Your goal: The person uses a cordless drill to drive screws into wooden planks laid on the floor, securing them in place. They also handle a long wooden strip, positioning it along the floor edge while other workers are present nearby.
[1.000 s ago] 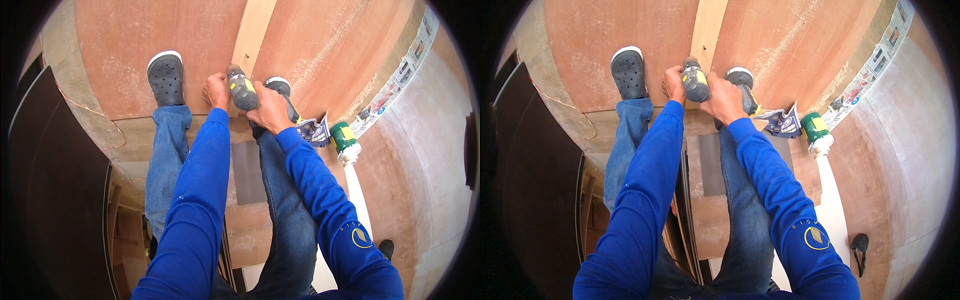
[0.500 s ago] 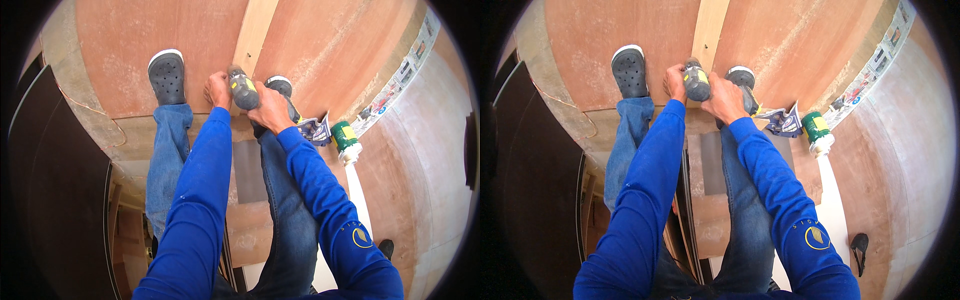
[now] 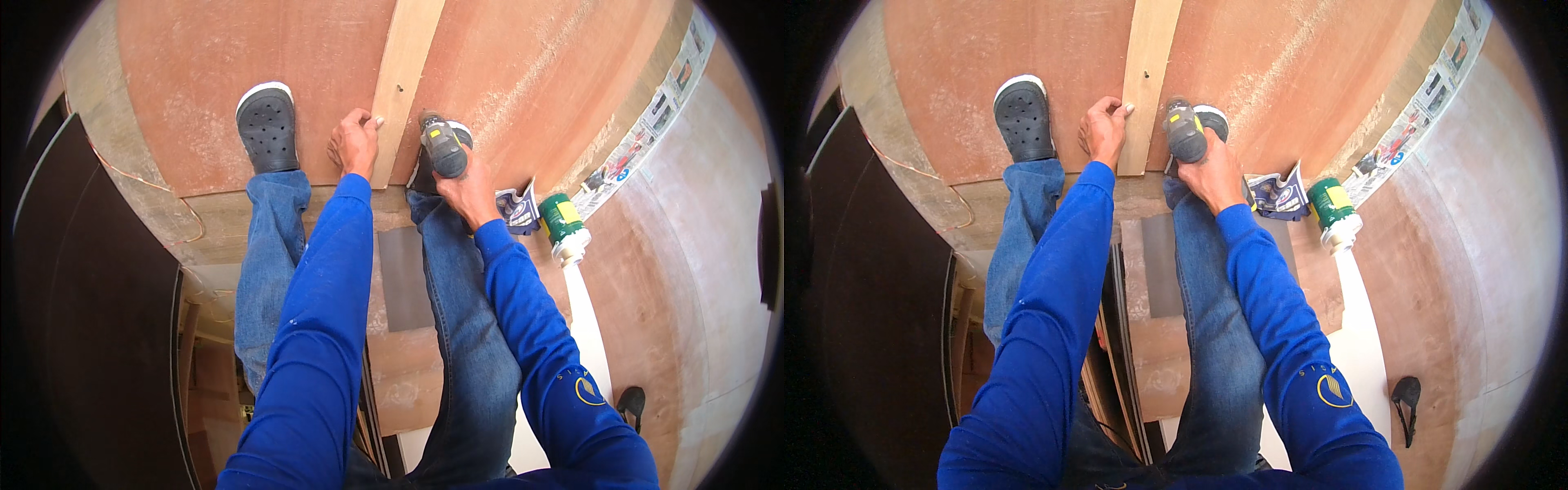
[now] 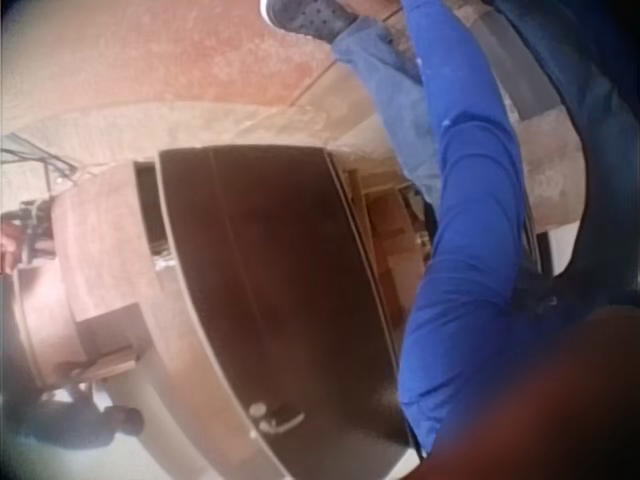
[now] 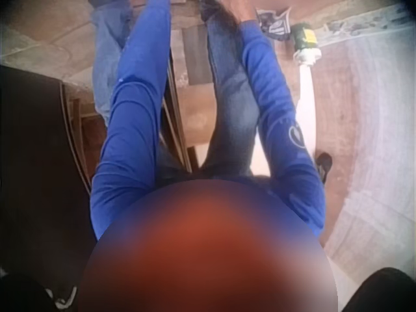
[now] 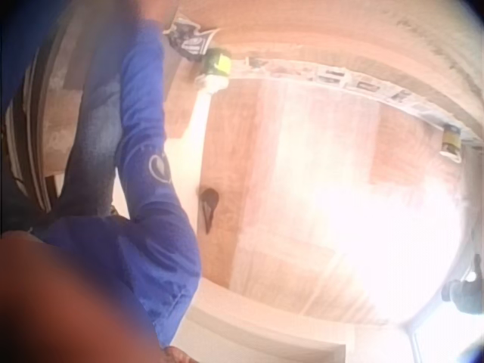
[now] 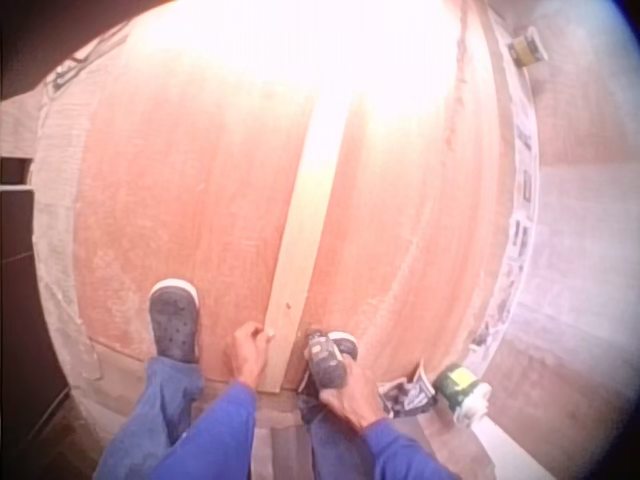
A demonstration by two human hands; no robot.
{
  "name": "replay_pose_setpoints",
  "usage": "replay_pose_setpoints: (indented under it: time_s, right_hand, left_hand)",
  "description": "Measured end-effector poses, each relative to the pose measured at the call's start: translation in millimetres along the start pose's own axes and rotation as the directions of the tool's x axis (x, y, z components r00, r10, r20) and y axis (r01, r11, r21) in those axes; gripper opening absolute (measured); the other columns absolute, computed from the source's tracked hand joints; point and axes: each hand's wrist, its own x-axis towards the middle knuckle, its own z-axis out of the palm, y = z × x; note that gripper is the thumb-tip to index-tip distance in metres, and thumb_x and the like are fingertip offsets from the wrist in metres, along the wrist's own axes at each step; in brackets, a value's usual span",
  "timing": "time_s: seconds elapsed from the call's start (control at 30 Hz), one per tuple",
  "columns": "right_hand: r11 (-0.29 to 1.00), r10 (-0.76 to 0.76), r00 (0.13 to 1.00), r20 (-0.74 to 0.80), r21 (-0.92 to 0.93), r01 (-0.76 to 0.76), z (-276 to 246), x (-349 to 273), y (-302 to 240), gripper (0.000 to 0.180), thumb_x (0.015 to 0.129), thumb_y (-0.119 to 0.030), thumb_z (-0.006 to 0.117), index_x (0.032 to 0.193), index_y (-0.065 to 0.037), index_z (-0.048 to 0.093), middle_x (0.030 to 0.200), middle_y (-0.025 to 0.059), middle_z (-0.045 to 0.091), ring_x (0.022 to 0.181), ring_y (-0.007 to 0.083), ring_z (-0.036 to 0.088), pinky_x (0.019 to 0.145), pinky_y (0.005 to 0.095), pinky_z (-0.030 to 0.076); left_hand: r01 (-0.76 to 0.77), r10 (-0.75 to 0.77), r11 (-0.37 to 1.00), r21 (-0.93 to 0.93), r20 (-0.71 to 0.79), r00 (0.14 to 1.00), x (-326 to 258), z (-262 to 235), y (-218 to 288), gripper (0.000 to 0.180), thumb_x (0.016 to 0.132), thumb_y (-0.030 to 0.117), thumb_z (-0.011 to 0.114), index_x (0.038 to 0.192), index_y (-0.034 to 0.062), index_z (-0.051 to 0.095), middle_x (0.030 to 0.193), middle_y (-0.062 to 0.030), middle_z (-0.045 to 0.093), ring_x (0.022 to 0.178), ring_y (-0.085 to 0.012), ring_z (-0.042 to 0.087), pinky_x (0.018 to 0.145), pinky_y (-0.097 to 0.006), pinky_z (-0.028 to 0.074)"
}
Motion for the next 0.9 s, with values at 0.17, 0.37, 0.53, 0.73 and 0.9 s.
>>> replay_pose_setpoints:
  time_s: [0.17, 0.37, 0.53, 0.73, 0.9]
  right_hand:
    - [0.998, -0.068, 0.997, 0.041, -0.009, 0.069, 6, 5, 2, 0.035, 0.074, -0.022, 0.075, 0.103, -0.005, 0.064, 0.095, 0.0279, 0.071, 0.096, 0.0499, 0.067, 0.082, 0.0551, 0.054]
    - [0.998, -0.057, 0.998, 0.038, -0.032, 0.058, 7, 3, -3, 0.036, 0.074, -0.021, 0.073, 0.104, -0.005, 0.063, 0.094, 0.0296, 0.071, 0.094, 0.0501, 0.067, 0.082, 0.056, 0.053]
    - [0.997, -0.047, 0.996, 0.074, -0.06, 0.052, 6, 7, -1, 0.035, 0.076, -0.022, 0.072, 0.105, -0.005, 0.063, 0.096, 0.0285, 0.072, 0.095, 0.05, 0.068, 0.083, 0.0563, 0.053]
    - [0.999, -0.046, 0.998, 0.035, -0.009, 0.046, 8, 3, 4, 0.036, 0.077, -0.021, 0.072, 0.109, -0.007, 0.064, 0.097, 0.0264, 0.072, 0.094, 0.0493, 0.068, 0.082, 0.0552, 0.053]
    - [0.981, -0.14, 0.99, -0.019, 0.131, 0.141, -5, -12, 8, 0.041, 0.075, -0.013, 0.075, 0.114, -0.007, 0.065, 0.095, 0.0226, 0.073, 0.092, 0.0431, 0.07, 0.08, 0.0475, 0.055]
  left_hand:
    - [-0.024, 0.025, 0.999, 0.022, -0.01, 1.0, 2, 0, 0, 0.027, 0.082, 0.034, 0.08, 0.103, 0.0171, 0.078, 0.095, -0.0181, 0.076, 0.094, -0.0395, 0.072, 0.079, -0.048, 0.053]
    - [-0.019, 0.019, 1.0, -0.002, -0.003, 1.0, 3, 1, 0, 0.027, 0.082, 0.034, 0.081, 0.103, 0.0174, 0.079, 0.096, -0.0184, 0.076, 0.094, -0.0396, 0.072, 0.079, -0.048, 0.053]
    - [-0.014, 0.014, 1.0, 0.007, -0.014, 1.0, 3, 2, -1, 0.026, 0.081, 0.034, 0.081, 0.101, 0.0176, 0.079, 0.095, -0.0181, 0.076, 0.094, -0.0393, 0.072, 0.079, -0.047, 0.053]
    - [-0.014, 0.014, 1.0, 0.017, -0.008, 1.0, 3, 0, -1, 0.026, 0.082, 0.035, 0.081, 0.101, 0.0183, 0.079, 0.095, -0.0178, 0.076, 0.093, -0.039, 0.072, 0.079, -0.047, 0.053]
    - [-0.003, 0.003, 1.0, 0.002, 0.002, 1.0, 3, 0, 2, 0.026, 0.082, 0.034, 0.08, 0.102, 0.018, 0.079, 0.096, -0.0175, 0.076, 0.094, -0.0386, 0.072, 0.079, -0.047, 0.053]
